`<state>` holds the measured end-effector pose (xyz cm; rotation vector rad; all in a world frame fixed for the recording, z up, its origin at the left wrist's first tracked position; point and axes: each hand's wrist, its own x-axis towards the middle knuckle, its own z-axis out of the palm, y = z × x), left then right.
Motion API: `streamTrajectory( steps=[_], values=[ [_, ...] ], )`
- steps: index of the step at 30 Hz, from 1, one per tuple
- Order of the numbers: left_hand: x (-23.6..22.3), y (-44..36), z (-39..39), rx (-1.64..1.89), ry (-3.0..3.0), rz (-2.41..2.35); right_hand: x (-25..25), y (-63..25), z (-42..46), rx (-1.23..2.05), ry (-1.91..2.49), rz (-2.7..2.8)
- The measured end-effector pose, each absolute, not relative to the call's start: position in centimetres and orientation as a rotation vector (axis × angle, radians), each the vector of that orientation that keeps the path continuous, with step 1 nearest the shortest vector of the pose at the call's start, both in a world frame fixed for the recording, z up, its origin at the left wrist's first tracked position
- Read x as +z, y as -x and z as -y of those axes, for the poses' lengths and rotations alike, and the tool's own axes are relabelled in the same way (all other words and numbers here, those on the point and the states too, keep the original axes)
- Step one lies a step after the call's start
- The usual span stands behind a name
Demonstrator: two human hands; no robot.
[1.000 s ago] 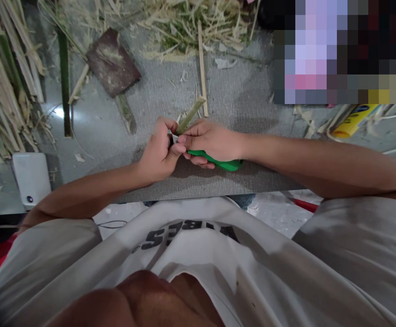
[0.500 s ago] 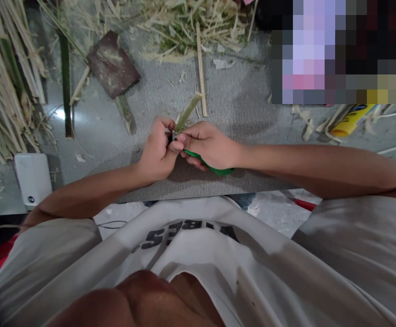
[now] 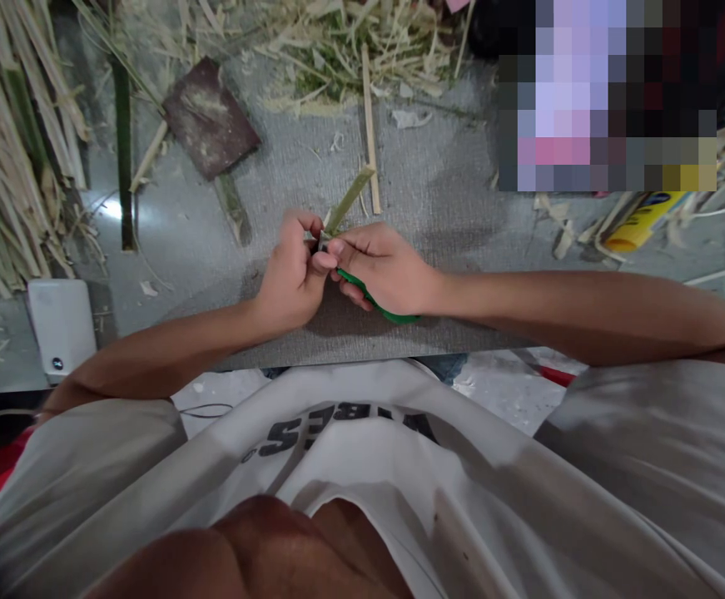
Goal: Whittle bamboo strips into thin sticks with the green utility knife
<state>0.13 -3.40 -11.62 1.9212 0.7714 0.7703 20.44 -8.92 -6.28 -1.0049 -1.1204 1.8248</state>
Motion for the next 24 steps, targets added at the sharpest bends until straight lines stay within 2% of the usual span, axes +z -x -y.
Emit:
streamTrajectory(
  steps=[4,9,12,24],
  values=[
    [-11.6,-0.4,2.8,0.856,-1.928,-0.639,-6.3,-20.6,8.8,1.813,1.014,1.136],
    [-10.9,-0.2,3.0,0.766,-1.94,-0.662,-5.7,-22.0,6.8,2.168,0.895,1.154],
    [-10.7,-0.2,3.3,0.757,-1.957,-0.685,-5.6,-22.4,6.1,2.253,0.873,1.113],
    [-10.6,-0.5,3.4,0.746,-1.922,-0.764,-6.1,-20.4,8.7,1.86,1.013,1.064]
  ],
)
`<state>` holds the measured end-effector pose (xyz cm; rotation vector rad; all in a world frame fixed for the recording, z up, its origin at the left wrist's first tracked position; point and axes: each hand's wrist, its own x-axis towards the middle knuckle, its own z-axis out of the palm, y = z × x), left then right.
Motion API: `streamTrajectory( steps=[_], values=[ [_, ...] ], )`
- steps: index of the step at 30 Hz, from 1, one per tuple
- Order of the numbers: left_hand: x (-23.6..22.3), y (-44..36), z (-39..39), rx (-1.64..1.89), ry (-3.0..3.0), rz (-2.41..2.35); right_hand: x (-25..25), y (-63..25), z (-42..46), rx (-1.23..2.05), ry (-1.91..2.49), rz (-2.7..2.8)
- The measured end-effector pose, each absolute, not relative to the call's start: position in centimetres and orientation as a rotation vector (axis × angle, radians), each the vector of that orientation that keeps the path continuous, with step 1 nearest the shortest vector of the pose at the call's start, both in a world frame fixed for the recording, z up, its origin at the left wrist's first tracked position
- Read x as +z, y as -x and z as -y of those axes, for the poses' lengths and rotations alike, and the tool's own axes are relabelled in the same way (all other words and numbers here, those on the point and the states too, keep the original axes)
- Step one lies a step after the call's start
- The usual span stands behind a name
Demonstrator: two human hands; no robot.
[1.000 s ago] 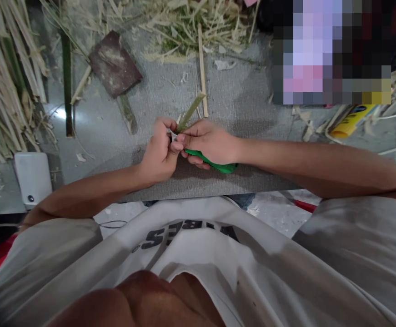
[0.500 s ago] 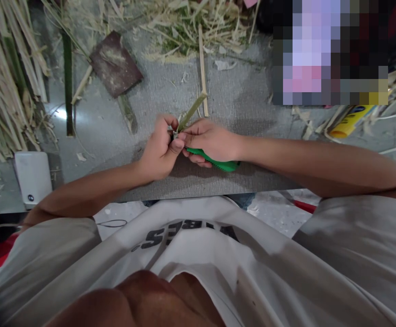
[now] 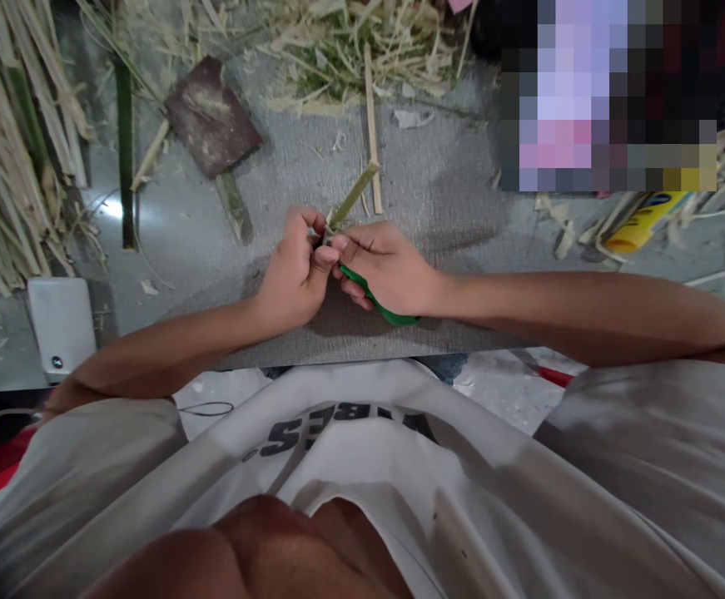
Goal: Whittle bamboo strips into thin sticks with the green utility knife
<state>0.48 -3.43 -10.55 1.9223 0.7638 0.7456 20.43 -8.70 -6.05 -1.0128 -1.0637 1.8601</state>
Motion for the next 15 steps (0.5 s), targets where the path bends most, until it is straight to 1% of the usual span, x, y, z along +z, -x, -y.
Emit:
streamTrajectory(
  steps=[3,9,11,15],
  values=[
    [-10.4,-0.4,3.3,0.734,-1.916,-0.754,-6.1,-20.8,8.3,1.894,0.968,1.088],
    [-11.0,-0.5,3.0,0.767,-1.932,-0.705,-6.1,-22.4,6.1,2.268,0.851,1.068],
    [-11.2,-0.5,3.0,0.79,-1.934,-0.693,-6.0,-22.4,6.0,2.266,0.859,1.037],
    [-11.1,-0.4,3.5,0.797,-1.94,-0.714,-5.8,-21.8,6.8,2.115,0.846,1.019]
  ],
)
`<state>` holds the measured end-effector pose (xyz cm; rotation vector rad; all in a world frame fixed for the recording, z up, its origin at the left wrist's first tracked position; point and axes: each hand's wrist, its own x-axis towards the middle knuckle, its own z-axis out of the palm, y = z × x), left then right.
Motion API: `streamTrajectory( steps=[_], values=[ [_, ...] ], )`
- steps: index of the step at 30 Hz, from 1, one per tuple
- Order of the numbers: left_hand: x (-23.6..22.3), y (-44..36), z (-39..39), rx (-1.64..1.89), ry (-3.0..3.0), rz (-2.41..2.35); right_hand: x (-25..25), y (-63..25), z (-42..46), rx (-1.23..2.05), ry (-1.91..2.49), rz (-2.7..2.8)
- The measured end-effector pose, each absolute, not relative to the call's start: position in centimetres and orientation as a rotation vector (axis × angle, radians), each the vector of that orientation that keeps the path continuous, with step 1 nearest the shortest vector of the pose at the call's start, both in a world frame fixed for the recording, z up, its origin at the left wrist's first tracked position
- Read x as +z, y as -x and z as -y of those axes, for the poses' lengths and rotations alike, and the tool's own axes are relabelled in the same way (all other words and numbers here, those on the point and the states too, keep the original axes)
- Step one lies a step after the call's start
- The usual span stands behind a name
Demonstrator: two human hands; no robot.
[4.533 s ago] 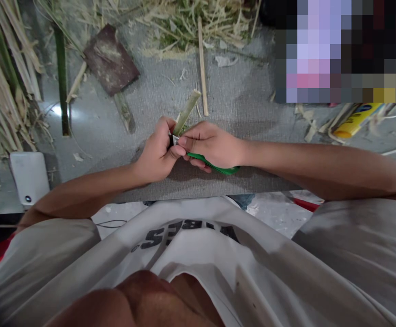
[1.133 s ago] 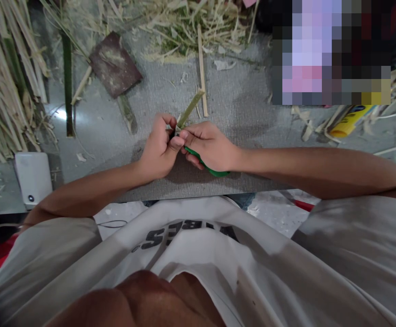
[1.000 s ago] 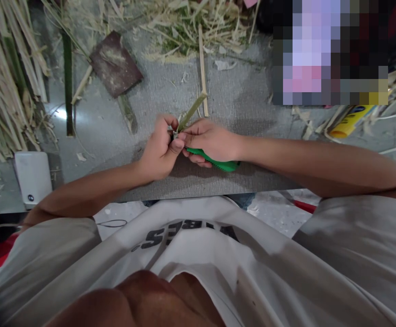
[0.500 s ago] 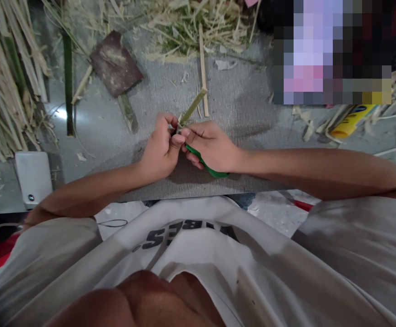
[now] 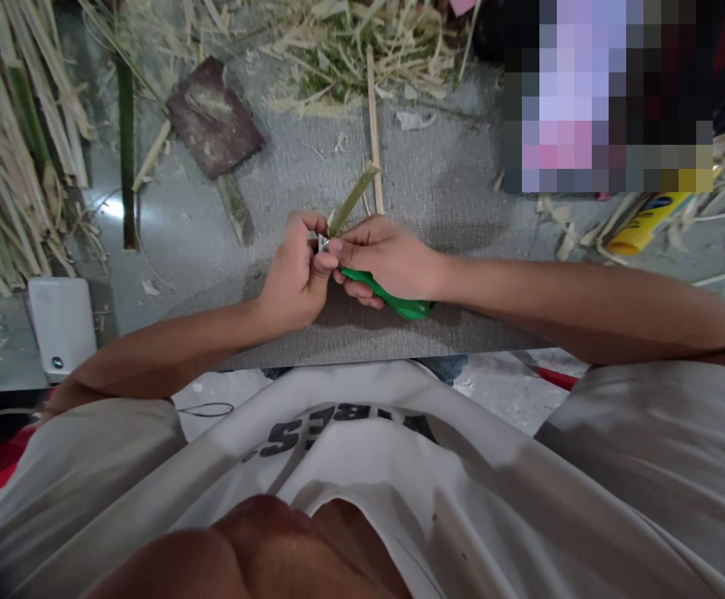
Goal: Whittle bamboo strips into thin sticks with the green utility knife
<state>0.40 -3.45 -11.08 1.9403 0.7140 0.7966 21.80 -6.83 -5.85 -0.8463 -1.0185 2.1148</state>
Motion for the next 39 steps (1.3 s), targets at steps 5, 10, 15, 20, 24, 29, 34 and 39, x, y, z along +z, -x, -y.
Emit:
streamTrajectory(
  steps=[5,10,15,20,24,29,34,39],
  values=[
    [-10.5,-0.3,3.9,0.804,-1.933,-0.777,-5.7,-21.2,8.1,1.923,0.912,1.093],
    [-9.8,-0.4,3.7,0.794,-1.82,-0.767,-6.3,-21.9,7.5,1.725,0.98,1.079],
    [-9.7,-0.5,3.6,0.712,-1.711,-0.715,-6.7,-22.6,6.2,1.495,1.044,1.032],
    [-9.6,-0.6,3.7,0.658,-1.639,-0.658,-6.3,-22.1,6.2,1.28,1.061,1.095],
    [-9.3,-0.7,3.5,0.62,-1.559,-0.661,-6.2,-22.0,6.0,1.215,1.095,1.077],
    [-9.2,-0.7,3.2,0.581,-1.401,-0.695,-6.4,-22.6,5.9,1.246,1.097,1.039],
    [-9.0,-1.0,3.0,0.584,-1.264,-0.658,-5.9,-23.0,6.4,1.496,0.915,1.216],
    [-8.3,-1.2,3.0,0.579,-1.24,-0.619,-5.5,-23.5,5.7,1.962,0.907,1.323]
  ],
)
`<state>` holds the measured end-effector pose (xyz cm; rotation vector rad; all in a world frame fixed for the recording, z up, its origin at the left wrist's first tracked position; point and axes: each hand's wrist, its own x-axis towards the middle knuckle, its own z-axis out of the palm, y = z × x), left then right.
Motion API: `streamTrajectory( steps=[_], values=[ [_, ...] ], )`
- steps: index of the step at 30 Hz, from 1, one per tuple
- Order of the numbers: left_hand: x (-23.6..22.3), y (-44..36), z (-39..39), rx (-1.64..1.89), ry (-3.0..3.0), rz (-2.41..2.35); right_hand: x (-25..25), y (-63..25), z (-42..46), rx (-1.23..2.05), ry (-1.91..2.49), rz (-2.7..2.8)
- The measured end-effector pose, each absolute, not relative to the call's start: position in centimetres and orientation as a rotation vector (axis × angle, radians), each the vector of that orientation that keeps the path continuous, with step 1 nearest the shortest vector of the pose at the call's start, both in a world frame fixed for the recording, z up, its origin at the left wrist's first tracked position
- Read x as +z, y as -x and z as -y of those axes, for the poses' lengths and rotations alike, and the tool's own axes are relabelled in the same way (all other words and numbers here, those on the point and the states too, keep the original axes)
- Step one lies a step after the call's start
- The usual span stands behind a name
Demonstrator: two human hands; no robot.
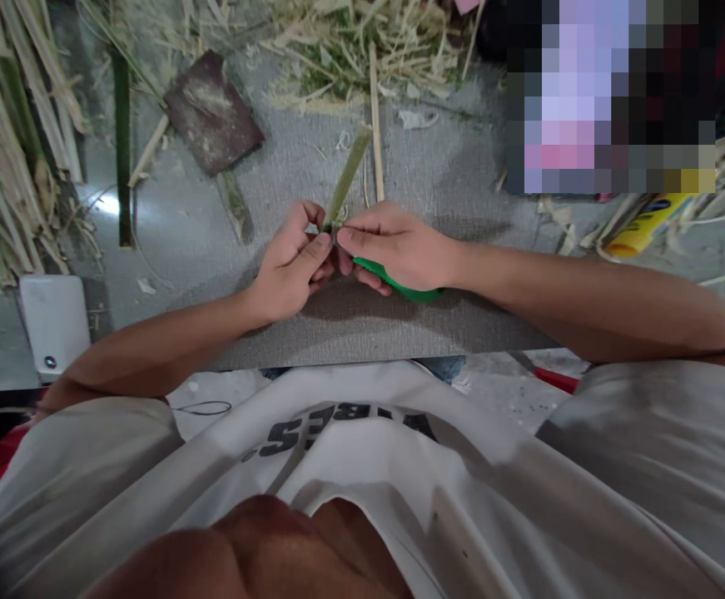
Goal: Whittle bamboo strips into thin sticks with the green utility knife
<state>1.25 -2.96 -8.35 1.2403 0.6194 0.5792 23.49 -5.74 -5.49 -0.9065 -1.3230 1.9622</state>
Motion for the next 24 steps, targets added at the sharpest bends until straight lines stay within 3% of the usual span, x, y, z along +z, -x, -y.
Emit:
streamTrajectory(
  steps=[7,18,24],
  values=[
    [-7.8,-1.0,3.1,0.511,-1.223,-0.637,-5.4,-25.1,4.1,2.272,0.761,1.201],
    [-8.6,-1.2,2.4,0.55,-1.249,-0.662,-4.1,-25.4,3.4,1.96,0.893,1.16],
    [-8.3,-1.3,2.7,0.536,-1.235,-0.68,-5.1,-24.5,4.2,2.236,0.801,1.172]
  ],
)
